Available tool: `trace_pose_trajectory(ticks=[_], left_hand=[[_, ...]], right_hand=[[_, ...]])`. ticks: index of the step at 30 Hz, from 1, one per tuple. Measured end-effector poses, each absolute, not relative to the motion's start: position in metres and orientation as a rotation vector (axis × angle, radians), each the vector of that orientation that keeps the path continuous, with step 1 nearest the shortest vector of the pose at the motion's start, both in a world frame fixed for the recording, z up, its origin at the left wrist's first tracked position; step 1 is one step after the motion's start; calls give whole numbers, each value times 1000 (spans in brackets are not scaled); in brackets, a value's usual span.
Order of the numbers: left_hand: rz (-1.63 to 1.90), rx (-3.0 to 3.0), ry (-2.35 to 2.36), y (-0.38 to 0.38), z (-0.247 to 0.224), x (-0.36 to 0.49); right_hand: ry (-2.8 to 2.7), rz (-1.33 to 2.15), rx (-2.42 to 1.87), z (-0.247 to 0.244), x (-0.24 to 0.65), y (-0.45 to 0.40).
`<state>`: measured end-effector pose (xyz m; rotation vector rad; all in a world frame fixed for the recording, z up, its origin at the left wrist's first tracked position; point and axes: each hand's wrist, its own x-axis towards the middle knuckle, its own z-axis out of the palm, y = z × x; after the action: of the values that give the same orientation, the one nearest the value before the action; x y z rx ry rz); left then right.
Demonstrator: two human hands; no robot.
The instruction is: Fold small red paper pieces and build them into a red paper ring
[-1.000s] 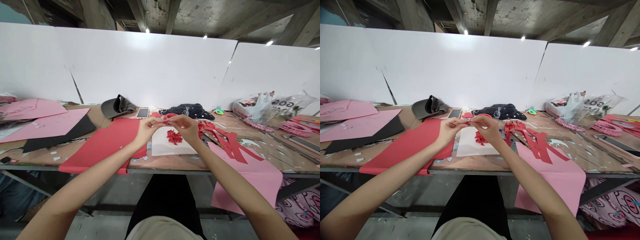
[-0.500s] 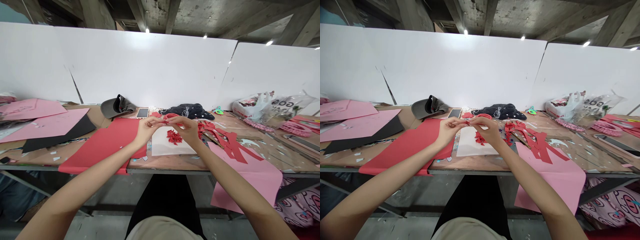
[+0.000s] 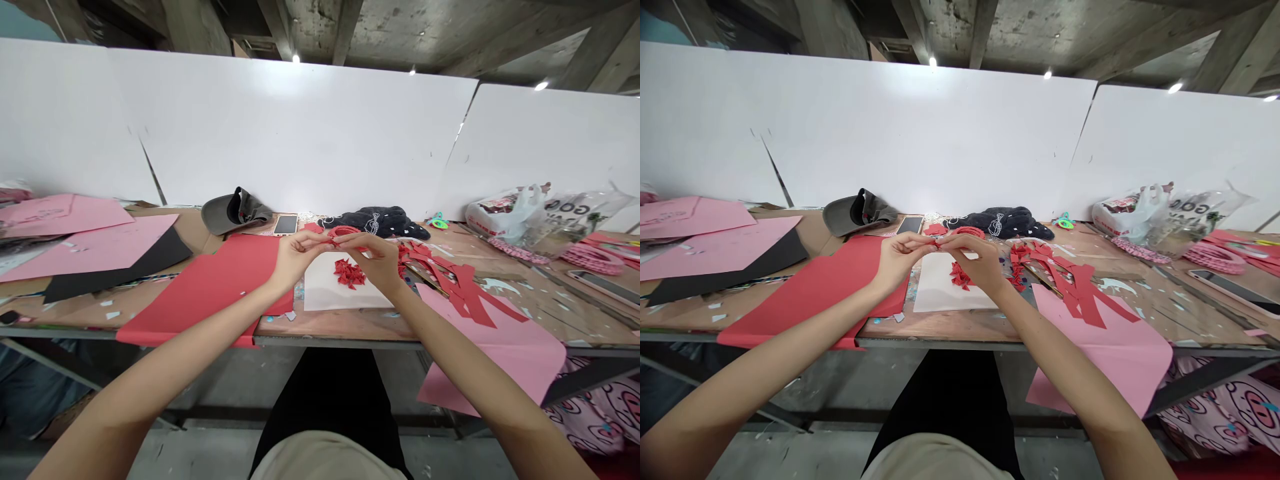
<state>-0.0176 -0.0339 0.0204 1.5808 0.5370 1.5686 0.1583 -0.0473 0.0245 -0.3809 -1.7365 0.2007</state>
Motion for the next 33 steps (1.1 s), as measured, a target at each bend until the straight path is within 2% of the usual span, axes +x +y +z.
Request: trace_pose_trajectory(ticks=[10,25,33], left_hand=[[1588,1665,561,-34,19,-19],[1483,1492,542,-28,17,-18],[1435,1537,587,-26,16,-18]], right_hand=[[-1740,255,-435,25,159,-43],[-1362,1049,-573,17,147,-33],[-1459,1074,-676,17,155,-27]])
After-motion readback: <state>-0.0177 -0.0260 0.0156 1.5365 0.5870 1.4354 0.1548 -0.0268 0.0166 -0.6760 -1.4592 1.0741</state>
